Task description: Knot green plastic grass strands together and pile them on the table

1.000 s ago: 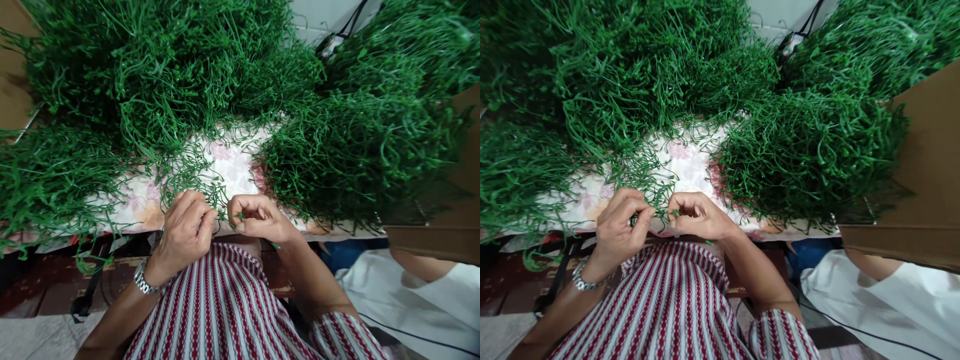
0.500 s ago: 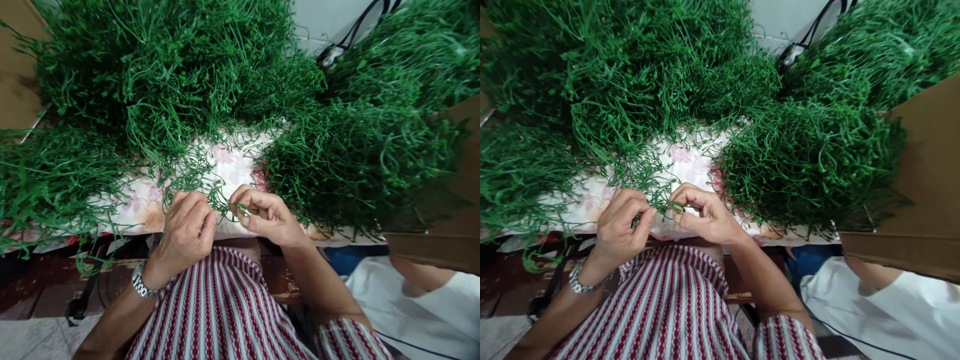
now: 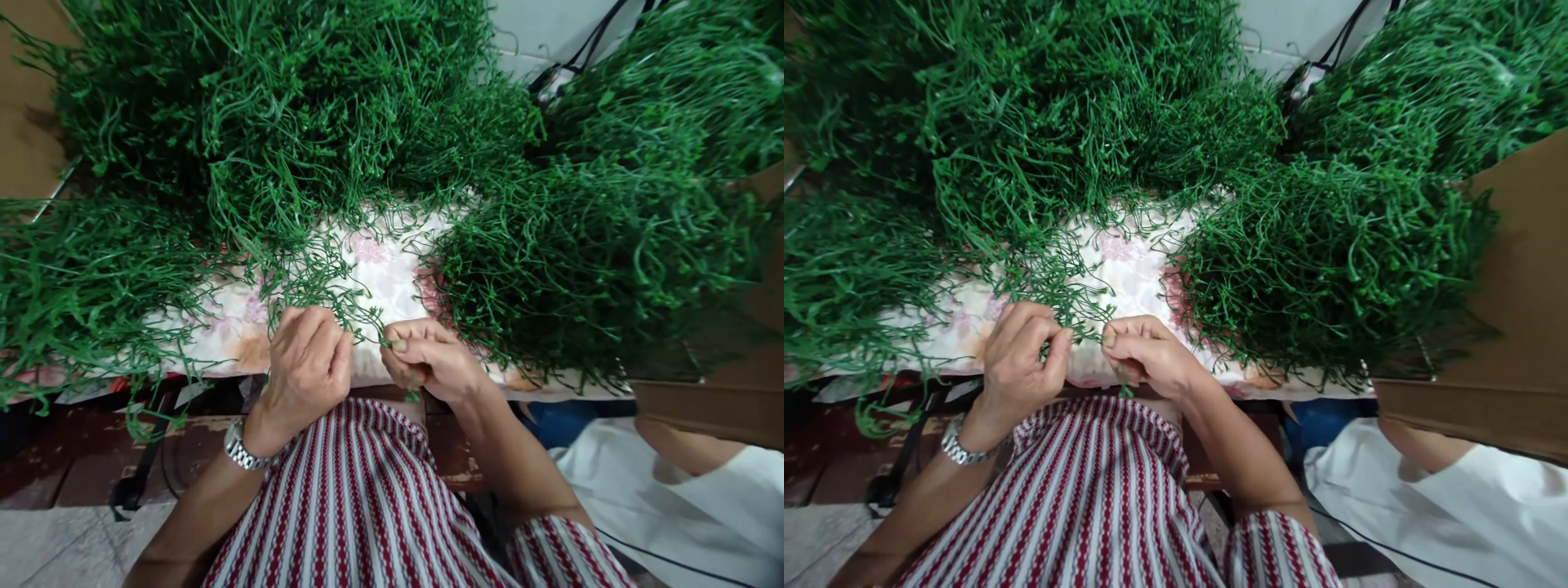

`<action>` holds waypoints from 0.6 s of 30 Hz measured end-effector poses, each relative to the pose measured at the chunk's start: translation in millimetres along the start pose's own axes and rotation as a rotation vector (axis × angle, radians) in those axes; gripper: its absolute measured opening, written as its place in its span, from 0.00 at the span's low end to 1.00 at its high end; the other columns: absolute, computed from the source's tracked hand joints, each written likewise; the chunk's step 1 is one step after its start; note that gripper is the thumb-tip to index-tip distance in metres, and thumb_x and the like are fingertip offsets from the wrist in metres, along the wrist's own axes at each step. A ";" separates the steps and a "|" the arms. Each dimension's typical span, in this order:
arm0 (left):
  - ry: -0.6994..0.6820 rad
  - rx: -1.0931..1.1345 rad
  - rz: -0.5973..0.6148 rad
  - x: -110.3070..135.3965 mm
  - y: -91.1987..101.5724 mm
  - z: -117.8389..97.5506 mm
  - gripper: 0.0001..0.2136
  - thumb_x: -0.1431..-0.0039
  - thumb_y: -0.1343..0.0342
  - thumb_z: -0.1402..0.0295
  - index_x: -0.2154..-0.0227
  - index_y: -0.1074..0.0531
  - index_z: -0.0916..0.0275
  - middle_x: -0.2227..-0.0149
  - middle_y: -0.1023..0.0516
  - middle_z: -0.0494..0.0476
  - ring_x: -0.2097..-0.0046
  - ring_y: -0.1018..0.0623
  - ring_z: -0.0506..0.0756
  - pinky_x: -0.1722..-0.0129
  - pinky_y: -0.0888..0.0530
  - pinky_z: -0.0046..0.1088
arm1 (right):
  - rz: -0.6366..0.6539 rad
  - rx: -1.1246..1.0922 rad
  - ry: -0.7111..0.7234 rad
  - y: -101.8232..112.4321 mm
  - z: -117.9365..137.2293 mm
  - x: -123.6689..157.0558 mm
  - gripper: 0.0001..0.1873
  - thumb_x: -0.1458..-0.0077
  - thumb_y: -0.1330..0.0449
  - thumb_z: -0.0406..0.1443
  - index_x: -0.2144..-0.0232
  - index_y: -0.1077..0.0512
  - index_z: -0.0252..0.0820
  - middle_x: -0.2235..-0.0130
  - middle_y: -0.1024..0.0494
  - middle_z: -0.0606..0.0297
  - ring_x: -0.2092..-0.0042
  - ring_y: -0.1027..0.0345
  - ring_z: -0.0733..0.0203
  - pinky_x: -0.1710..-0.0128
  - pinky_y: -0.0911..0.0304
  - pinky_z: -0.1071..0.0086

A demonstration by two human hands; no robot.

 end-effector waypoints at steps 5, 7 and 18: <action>0.009 -0.024 0.090 2.1 2.1 -0.8 0.03 0.47 0.48 0.75 0.73 0.36 0.62 0.68 0.29 0.59 0.63 0.29 0.57 0.62 0.34 0.36 | -0.010 0.342 0.074 2.3 8.3 4.1 0.15 0.47 0.44 0.38 0.81 0.40 0.37 0.83 0.45 0.75 0.81 0.56 0.75 0.82 0.59 0.78; 0.024 -0.006 0.125 1.5 6.3 -3.5 0.07 0.48 0.48 0.74 0.64 0.33 0.63 0.61 0.27 0.62 0.58 0.28 0.59 0.58 0.33 0.39 | -0.031 0.533 0.188 -0.9 11.6 5.1 0.14 0.46 0.44 0.37 0.80 0.39 0.37 0.80 0.44 0.73 0.78 0.53 0.74 0.79 0.55 0.77; 0.083 0.527 0.256 -2.2 9.0 1.8 0.06 0.44 0.52 0.78 0.70 0.32 0.62 0.67 0.25 0.55 0.62 0.28 0.52 0.52 0.33 0.39 | -0.048 1.211 0.426 -4.2 7.6 9.3 0.15 0.45 0.43 0.44 0.63 0.30 0.38 0.62 0.29 0.58 0.58 0.37 0.59 0.58 0.41 0.66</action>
Point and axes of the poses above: each hand's wrist, its own x-axis away from the middle knuckle, its own y-axis out of the back of the hand, z = x × y, the point moved 1 cm from there along -x, towards the middle knuckle
